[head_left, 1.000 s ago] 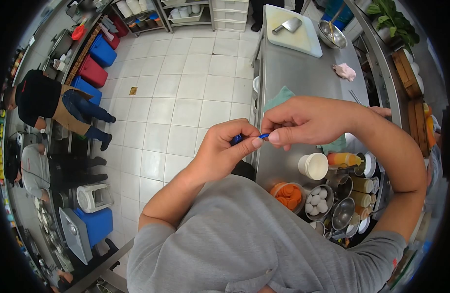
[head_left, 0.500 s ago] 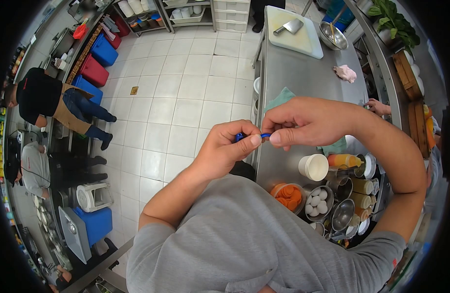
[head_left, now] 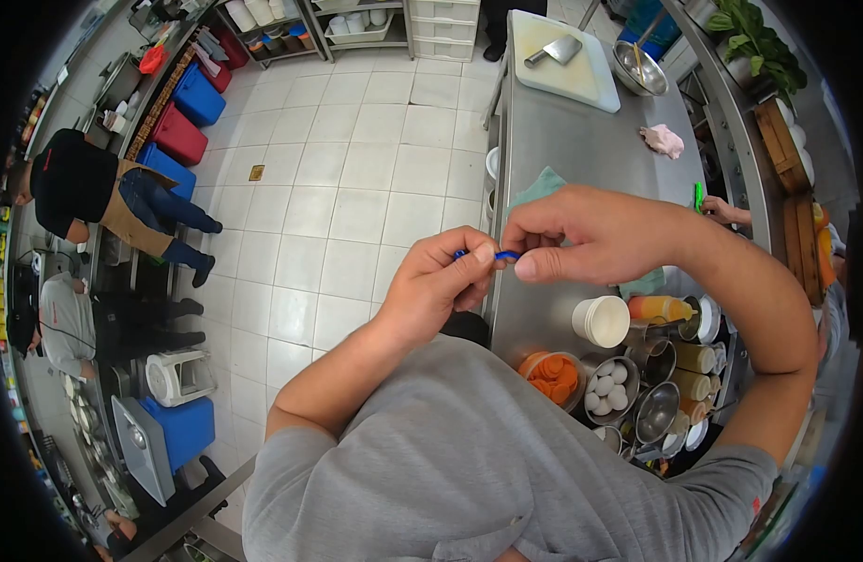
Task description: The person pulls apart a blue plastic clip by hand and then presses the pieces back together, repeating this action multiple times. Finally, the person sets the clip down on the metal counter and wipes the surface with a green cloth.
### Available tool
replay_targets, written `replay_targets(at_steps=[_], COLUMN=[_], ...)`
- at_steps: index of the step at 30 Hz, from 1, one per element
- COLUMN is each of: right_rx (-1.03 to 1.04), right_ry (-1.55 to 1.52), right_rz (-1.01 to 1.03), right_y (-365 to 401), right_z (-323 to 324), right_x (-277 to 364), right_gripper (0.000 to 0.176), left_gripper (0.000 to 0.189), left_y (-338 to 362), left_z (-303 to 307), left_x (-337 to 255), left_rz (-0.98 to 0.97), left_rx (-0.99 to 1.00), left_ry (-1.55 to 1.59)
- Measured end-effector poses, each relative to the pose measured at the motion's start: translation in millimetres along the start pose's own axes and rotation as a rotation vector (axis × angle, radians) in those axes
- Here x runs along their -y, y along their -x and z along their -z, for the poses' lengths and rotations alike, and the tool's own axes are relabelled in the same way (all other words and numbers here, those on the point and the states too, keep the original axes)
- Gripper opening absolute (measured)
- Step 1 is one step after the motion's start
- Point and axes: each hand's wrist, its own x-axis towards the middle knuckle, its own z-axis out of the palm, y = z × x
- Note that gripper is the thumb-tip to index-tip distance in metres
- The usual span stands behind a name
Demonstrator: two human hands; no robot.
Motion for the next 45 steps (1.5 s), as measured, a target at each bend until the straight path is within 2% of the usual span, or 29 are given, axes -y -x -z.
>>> replay_targets(at_steps=[5,8,17,26,29,32,45], right_rx=[-0.016,-0.022,-0.033,-0.01,0.009,0.024,0.018], right_ry=[-0.097,-0.164,-0.179,-0.159,-0.18,-0.19,-0.22], right_rz=[-0.034,-0.076,-0.094,-0.122,-0.108,-0.098,-0.074], right_y=[0.4,1.0,-0.6,-0.7,-1.4,-1.0,0.1], right_z=[0.3,1.1,0.7,0.3,-0.8,-0.3,-0.2], right_x=[4.3,3.9,4.9,8.3,4.2,4.4,6.6], right_gripper=[0.042,0.042,0.041,0.04,0.038,0.037,0.041], left_gripper=[0.027,0.021,0.012,0.008,0.014,0.015,0.014], left_y=[-3.7,-3.5,0.3,1.5,3.0,2.0,2.5], left_z=[1.3,3.5,-2.9,-2.2,-0.2,-0.1,0.3], left_x=[0.5,0.9,-3.8,-8.1,-10.8,-9.6,-1.9], left_rz=[-0.116,-0.148,-0.285,-0.31,-0.303,-0.33,-0.159], left_rx=[-0.017,-0.017,-0.126,-0.099,-0.088,-0.07,-0.039], left_ry=[-0.058,-0.077,-0.392,-0.515,-0.58,-0.546,-0.148])
